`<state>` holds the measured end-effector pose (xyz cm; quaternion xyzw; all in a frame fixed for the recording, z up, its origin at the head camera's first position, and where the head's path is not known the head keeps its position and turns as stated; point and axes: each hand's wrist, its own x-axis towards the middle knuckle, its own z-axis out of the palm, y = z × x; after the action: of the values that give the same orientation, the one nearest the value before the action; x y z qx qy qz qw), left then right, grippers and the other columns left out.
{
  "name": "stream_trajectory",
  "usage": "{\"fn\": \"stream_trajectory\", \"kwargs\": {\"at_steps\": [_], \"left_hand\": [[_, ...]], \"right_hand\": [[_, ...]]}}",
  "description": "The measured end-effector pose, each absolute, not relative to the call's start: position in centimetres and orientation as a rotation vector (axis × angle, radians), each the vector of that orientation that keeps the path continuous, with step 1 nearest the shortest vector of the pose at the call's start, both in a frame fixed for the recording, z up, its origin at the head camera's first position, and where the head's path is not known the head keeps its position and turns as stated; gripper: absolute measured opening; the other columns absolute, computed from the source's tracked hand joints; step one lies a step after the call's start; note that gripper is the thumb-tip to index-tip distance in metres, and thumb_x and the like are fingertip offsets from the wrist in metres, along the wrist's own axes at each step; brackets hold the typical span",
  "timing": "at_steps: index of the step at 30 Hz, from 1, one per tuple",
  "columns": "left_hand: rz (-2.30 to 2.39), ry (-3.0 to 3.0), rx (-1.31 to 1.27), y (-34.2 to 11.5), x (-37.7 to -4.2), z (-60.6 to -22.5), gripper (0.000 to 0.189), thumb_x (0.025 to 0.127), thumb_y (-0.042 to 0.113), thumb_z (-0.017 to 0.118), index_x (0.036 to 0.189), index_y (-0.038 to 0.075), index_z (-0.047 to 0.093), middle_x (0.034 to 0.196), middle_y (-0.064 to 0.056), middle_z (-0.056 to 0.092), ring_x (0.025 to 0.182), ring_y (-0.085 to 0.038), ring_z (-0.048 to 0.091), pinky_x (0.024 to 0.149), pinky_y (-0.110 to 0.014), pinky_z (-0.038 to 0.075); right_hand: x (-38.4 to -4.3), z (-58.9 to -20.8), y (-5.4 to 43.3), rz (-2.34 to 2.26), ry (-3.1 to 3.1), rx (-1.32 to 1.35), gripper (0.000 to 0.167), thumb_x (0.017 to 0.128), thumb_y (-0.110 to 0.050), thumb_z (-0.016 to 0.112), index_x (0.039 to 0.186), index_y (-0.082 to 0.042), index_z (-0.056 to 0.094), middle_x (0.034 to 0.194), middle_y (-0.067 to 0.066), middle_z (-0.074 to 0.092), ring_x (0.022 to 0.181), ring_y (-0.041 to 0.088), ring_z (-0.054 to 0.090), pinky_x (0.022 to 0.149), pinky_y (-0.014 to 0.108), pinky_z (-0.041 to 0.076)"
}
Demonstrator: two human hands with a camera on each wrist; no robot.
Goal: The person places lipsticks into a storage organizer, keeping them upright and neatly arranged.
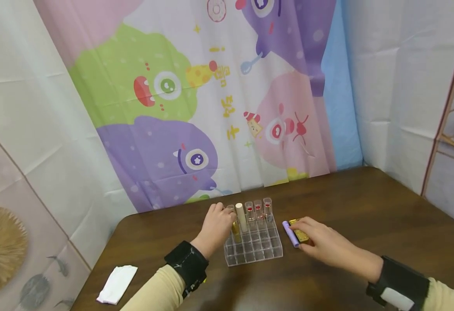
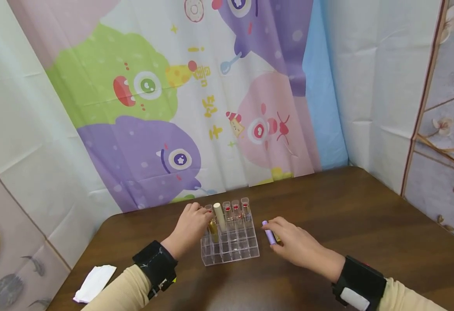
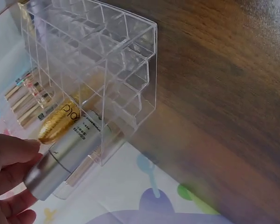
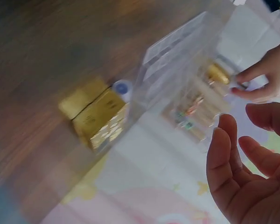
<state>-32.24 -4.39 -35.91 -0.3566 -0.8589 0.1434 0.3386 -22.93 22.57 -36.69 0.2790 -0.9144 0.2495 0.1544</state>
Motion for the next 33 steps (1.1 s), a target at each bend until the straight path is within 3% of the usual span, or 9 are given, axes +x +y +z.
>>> {"fn": "stream_trajectory", "kwargs": {"at_steps": [6,10,15,22,29,33], "left_hand": [[0.058,-2.132,-0.979,-4.9,-31.5,-35.6,0.011,0.07,0.003,0.071,0.077,0.011,0.068,0.086,0.0,0.067,0.076,-0.021,0.052,0.072,-0.032,0.04],[-0.181,-2.128,-0.99,-5.2,-30.6,-35.2,0.018,0.07,0.004,0.072,0.086,0.01,0.07,0.086,-0.002,0.067,0.078,-0.021,0.054,0.069,-0.033,0.042],[-0.258,-2.187,-0.993,-5.7,-29.4,-35.6,0.017,0.072,0.005,0.072,0.088,0.01,0.07,0.086,-0.001,0.066,0.077,-0.02,0.053,0.067,-0.032,0.041],[-0.261,-2.234,-0.987,-6.0,-28.7,-36.3,0.02,0.071,0.01,0.075,0.09,0.013,0.069,0.087,0.003,0.063,0.077,-0.015,0.052,0.066,-0.029,0.04],[-0.27,-2.25,-0.988,-5.9,-28.7,-36.5,0.017,0.073,0.009,0.073,0.089,0.012,0.069,0.087,0.002,0.064,0.077,-0.016,0.052,0.067,-0.03,0.04],[-0.271,-2.245,-0.997,-5.8,-28.6,-36.6,0.017,0.073,0.008,0.072,0.089,0.012,0.069,0.087,0.002,0.065,0.077,-0.016,0.053,0.067,-0.03,0.04]], "right_hand": [[-25.7,-37.5,23.8,0.631,-2.798,0.589,0.033,0.076,-0.004,0.066,0.108,0.003,0.061,0.104,0.013,0.061,0.088,0.023,0.06,0.067,0.034,0.05],[-28.1,-38.9,25.0,0.57,-2.924,0.584,0.039,0.073,-0.005,0.069,0.11,0.004,0.061,0.109,0.019,0.06,0.1,0.034,0.057,0.078,0.047,0.048],[-30.1,-40.5,25.6,0.545,-3.084,0.611,0.053,0.069,-0.006,0.073,0.119,0.002,0.056,0.123,0.025,0.051,0.109,0.04,0.051,0.085,0.053,0.043],[-30.6,-41.2,25.6,0.455,-3.15,0.585,0.049,0.067,-0.009,0.076,0.113,-0.002,0.061,0.113,0.019,0.056,0.1,0.034,0.054,0.08,0.051,0.045],[-30.2,-41.6,24.9,0.467,-3.212,0.357,0.065,0.07,-0.04,0.076,0.118,-0.001,0.055,0.109,0.019,0.058,0.092,0.028,0.054,0.079,0.053,0.045],[-30.0,-41.7,24.4,0.442,-3.165,0.305,0.063,0.07,-0.04,0.076,0.114,0.0,0.055,0.103,0.018,0.06,0.086,0.026,0.056,0.076,0.051,0.047]]}}
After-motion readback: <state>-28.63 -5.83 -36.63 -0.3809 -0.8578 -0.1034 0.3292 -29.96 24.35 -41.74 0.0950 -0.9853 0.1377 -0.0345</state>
